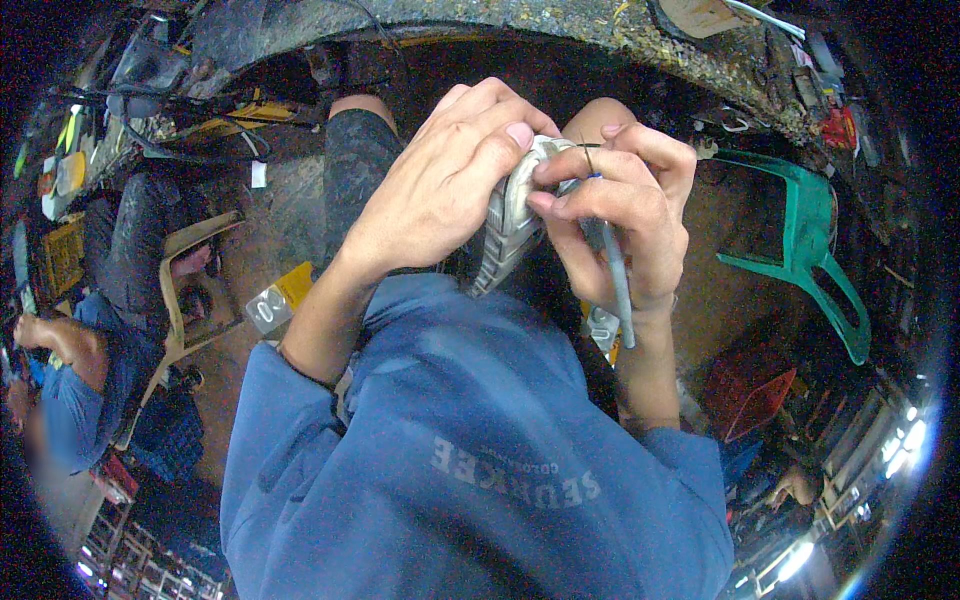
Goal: The person holds a black sneaker and uses a metal pick and a thin brass rod to scrape and clean the white midsole and outsole grooves. They repeatedly probe the tread and sidewall areas, then place the shoe on the workbench and handle a small plastic bag containing a tiny part.
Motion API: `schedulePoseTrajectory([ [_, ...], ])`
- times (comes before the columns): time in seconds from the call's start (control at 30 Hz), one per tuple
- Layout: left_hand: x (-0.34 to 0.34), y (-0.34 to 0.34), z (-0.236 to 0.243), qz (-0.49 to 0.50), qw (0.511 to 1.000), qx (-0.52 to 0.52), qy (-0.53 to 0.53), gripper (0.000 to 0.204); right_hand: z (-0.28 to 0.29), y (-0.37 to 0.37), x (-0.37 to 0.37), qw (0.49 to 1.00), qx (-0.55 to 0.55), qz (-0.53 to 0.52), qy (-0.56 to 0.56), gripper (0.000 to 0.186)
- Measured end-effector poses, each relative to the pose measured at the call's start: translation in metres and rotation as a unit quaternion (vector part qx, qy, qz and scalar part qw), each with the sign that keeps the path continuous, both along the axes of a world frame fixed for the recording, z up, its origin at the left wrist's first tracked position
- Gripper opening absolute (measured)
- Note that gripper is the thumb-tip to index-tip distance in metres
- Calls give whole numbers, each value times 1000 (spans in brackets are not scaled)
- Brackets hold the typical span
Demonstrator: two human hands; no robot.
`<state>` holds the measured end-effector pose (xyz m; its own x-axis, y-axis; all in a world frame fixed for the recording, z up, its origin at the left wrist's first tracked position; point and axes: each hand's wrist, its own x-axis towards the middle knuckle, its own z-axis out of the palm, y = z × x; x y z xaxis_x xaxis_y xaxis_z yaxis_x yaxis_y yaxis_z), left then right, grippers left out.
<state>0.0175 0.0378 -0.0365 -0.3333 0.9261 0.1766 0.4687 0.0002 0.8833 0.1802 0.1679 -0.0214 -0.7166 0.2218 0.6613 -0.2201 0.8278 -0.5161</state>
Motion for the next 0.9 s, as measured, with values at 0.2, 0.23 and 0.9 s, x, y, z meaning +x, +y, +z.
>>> schedulePoseTrajectory([
  [0.2,3,1,0,0,1000,3,-5,43,2,3,0,1000,-14,1,2,42],
  [0.23,3,1,0,2,1000,2,-5,43,4,2,1,1000,-14,-5,-10,42],
  [0.9,2,3,-3,0,1000,10,9,43,4,2,3,1000,-14,-7,-13,33],
])
